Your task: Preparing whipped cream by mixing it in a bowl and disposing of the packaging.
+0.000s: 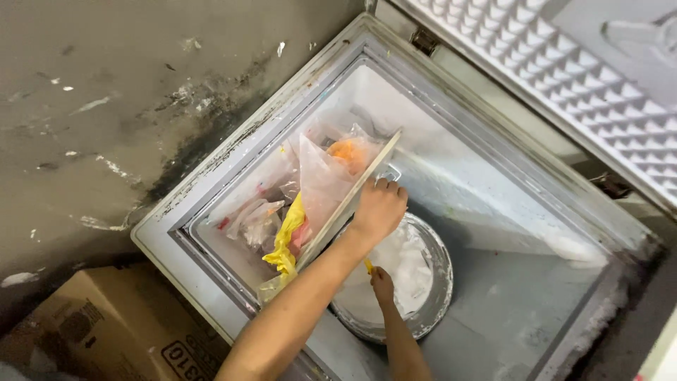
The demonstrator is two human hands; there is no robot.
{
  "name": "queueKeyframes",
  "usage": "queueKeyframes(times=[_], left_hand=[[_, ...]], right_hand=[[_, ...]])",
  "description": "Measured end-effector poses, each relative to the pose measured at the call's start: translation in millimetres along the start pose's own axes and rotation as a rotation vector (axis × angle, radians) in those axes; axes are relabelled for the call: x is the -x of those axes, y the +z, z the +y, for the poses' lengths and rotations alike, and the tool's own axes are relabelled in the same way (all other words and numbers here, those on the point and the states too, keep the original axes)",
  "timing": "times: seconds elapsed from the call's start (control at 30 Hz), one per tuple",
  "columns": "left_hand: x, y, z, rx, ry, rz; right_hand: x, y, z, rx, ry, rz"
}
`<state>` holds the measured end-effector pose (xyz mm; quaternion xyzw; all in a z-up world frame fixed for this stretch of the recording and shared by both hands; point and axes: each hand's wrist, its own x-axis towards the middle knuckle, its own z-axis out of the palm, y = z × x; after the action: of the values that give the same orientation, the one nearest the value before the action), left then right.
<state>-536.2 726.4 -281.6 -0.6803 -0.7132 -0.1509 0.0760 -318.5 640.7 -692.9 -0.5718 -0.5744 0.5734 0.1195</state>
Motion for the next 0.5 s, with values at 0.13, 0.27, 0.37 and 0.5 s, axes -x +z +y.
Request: queueKeyframes(times=[0.13,0.27,0.37,0.5], left_hand=[[-7,-20,5,0.139,0.010,0.140],[-19,-36,16,0.337,0.059,0.369],[-19,-47,24,0.486,-0.021,0.463],[-4,-83,37,0.608,-0.320,0.541]], right_hand=[[19,-26,-36,-0.281,0.014,-0.057],[63,-62,-112,-0.242,0.003,0.088],[82,-86,-148,-0.194,-0.222,0.252],[123,-98,-210,-0.470,-0.287,0.401]])
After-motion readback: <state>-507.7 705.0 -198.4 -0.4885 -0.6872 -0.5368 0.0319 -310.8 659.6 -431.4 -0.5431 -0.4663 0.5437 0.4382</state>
